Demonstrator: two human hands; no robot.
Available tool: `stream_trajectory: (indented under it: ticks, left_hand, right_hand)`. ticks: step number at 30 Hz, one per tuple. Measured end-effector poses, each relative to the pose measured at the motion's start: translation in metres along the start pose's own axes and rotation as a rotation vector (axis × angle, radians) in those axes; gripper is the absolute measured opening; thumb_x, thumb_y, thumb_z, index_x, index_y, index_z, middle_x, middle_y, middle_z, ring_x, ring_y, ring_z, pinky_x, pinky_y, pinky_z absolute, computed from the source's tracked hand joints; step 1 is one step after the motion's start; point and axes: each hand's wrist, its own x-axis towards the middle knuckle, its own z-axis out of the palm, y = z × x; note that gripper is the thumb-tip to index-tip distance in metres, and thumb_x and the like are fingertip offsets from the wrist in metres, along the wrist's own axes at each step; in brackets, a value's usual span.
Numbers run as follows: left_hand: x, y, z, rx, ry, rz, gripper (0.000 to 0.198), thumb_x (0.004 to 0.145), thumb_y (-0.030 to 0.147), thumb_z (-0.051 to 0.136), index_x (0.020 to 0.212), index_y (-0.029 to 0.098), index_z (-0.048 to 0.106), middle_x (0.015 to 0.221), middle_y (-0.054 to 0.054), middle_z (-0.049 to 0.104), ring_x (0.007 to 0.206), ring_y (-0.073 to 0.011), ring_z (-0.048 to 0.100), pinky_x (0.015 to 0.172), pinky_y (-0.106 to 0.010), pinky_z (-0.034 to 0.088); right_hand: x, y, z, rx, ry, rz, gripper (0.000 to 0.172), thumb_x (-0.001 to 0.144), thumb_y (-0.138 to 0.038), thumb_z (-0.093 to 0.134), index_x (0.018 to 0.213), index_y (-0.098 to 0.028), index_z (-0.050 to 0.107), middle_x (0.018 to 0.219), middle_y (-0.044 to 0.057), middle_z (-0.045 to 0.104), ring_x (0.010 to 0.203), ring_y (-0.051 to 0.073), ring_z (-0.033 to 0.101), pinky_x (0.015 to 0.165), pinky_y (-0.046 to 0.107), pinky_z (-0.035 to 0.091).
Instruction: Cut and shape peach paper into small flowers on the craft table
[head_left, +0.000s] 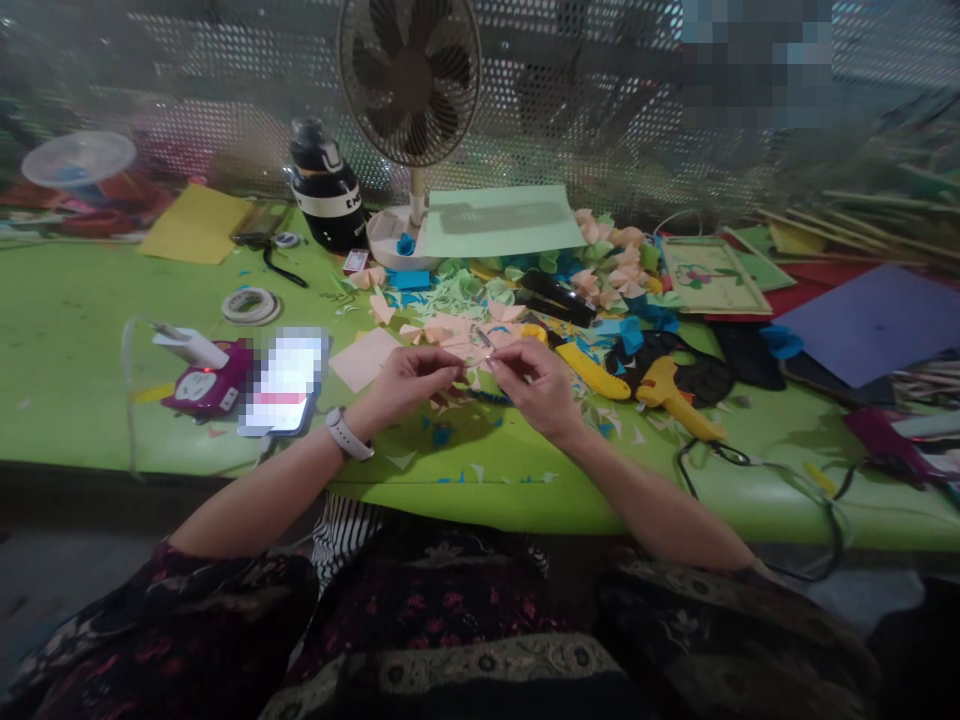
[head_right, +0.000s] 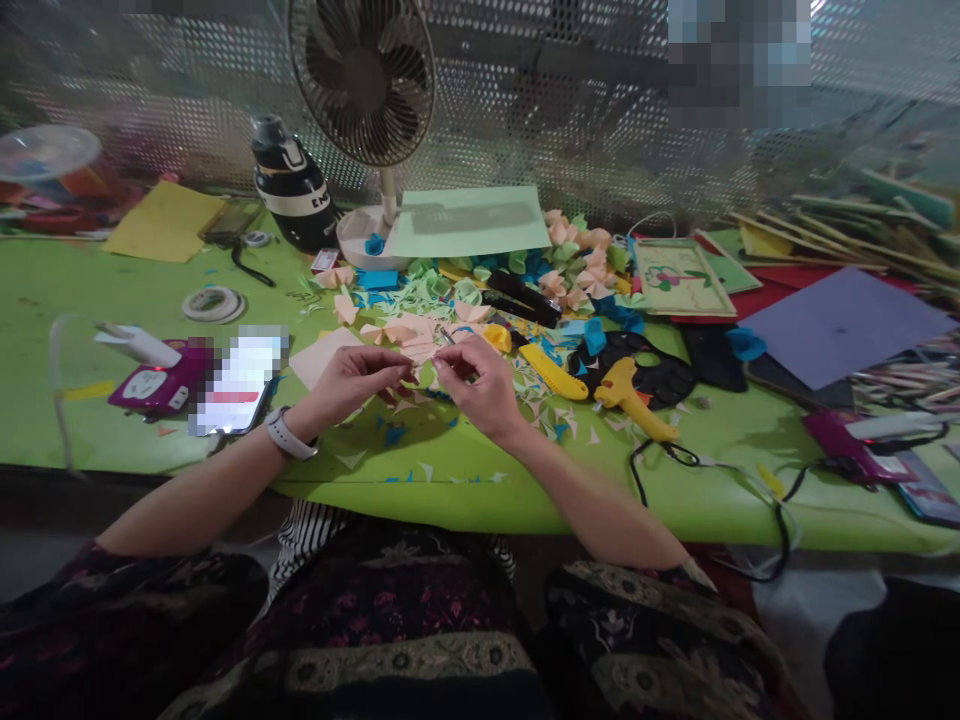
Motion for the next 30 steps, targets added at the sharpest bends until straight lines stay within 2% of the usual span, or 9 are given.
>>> stream_trajectory:
  ticks: [4, 8, 11, 13, 17, 19, 23, 25, 30]
  left_hand:
    - [-0.0002, -0.0022, -0.0006, 0.056, 0.032, 0.078, 0.027, 0.080, 0.035, 0.072, 0.094, 0.011, 0.073, 0.081, -0.008, 0.075, 0.066, -0.0153, 0.072, 0.056, -0.022, 0.059]
    - [-0.0008, -0.0016, -0.0012, 0.043, 0.032, 0.080, 0.028, 0.080, 0.036, 0.071, 0.094, 0.012, 0.072, 0.083, -0.009, 0.075, 0.068, -0.0164, 0.073, 0.055, -0.022, 0.059]
    - [-0.0012, -0.0003, -0.0013, 0.035, 0.045, 0.081, 0.027, 0.080, 0.036, 0.070, 0.093, 0.013, 0.071, 0.082, -0.008, 0.075, 0.068, -0.0162, 0.074, 0.055, -0.022, 0.059]
    - [-0.0012, 0.0001, -0.0012, 0.038, 0.049, 0.082, 0.026, 0.080, 0.036, 0.070, 0.093, 0.013, 0.071, 0.081, -0.008, 0.074, 0.067, -0.0160, 0.074, 0.055, -0.022, 0.058]
    - [-0.0012, 0.0004, -0.0012, 0.025, 0.051, 0.077, 0.026, 0.079, 0.035, 0.071, 0.091, 0.013, 0.071, 0.079, -0.007, 0.074, 0.065, -0.0155, 0.073, 0.053, -0.021, 0.057]
    - [-0.0014, 0.0009, -0.0013, 0.023, 0.023, 0.071, 0.026, 0.080, 0.036, 0.071, 0.092, 0.013, 0.071, 0.078, -0.007, 0.074, 0.064, -0.0151, 0.072, 0.054, -0.022, 0.058]
    - [-0.0019, 0.0026, -0.0012, 0.035, -0.029, 0.044, 0.027, 0.081, 0.037, 0.070, 0.094, 0.014, 0.072, 0.072, -0.006, 0.074, 0.061, -0.0150, 0.072, 0.056, -0.024, 0.059]
    - [-0.0020, 0.0029, -0.0010, 0.038, -0.027, 0.034, 0.026, 0.081, 0.037, 0.071, 0.094, 0.014, 0.072, 0.073, -0.006, 0.074, 0.061, -0.0150, 0.071, 0.057, -0.025, 0.059]
    - [-0.0018, 0.0020, -0.0007, 0.012, -0.022, 0.033, 0.024, 0.082, 0.035, 0.071, 0.093, 0.014, 0.072, 0.070, -0.006, 0.074, 0.060, -0.0148, 0.071, 0.056, -0.024, 0.059]
  right_hand:
    - [0.0002, -0.0003, -0.0030, -0.213, -0.020, -0.144, 0.013, 0.089, -0.028, 0.057, 0.085, -0.023, 0.068, 0.083, 0.007, 0.067, 0.075, 0.019, 0.059, 0.066, 0.033, 0.051]
    - [0.0006, 0.0004, -0.0037, -0.319, -0.028, -0.181, 0.015, 0.090, -0.028, 0.055, 0.088, -0.022, 0.068, 0.087, 0.008, 0.068, 0.079, 0.020, 0.062, 0.070, 0.035, 0.051]
    - [0.0002, 0.0006, -0.0037, -0.325, -0.010, -0.174, 0.013, 0.090, -0.028, 0.054, 0.090, -0.022, 0.066, 0.088, 0.008, 0.067, 0.075, 0.019, 0.062, 0.069, 0.034, 0.052]
    - [-0.0006, 0.0012, -0.0034, -0.289, -0.018, -0.143, 0.014, 0.088, -0.029, 0.057, 0.097, -0.023, 0.065, 0.095, 0.007, 0.066, 0.071, 0.017, 0.061, 0.068, 0.033, 0.053]
    - [-0.0020, 0.0048, -0.0009, -0.150, -0.084, -0.114, 0.038, 0.084, -0.030, 0.063, 0.121, -0.022, 0.058, 0.112, 0.009, 0.062, 0.072, 0.015, 0.062, 0.066, 0.032, 0.056]
    - [-0.0017, 0.0070, 0.0009, -0.139, -0.106, -0.154, 0.035, 0.086, -0.030, 0.061, 0.120, -0.023, 0.061, 0.115, 0.010, 0.062, 0.081, 0.018, 0.064, 0.069, 0.034, 0.057]
    - [-0.0002, 0.0085, 0.0023, -0.133, -0.130, -0.222, 0.016, 0.091, -0.028, 0.055, 0.101, -0.025, 0.068, 0.106, 0.008, 0.067, 0.101, 0.022, 0.063, 0.079, 0.038, 0.057]
    - [0.0002, 0.0075, 0.0014, -0.119, -0.121, -0.242, 0.015, 0.091, -0.026, 0.055, 0.097, -0.025, 0.069, 0.102, 0.008, 0.068, 0.098, 0.021, 0.064, 0.080, 0.038, 0.057]
    - [0.0003, 0.0055, 0.0001, -0.096, -0.109, -0.287, 0.021, 0.087, -0.023, 0.059, 0.107, -0.022, 0.067, 0.105, 0.009, 0.069, 0.095, 0.021, 0.065, 0.078, 0.037, 0.057]
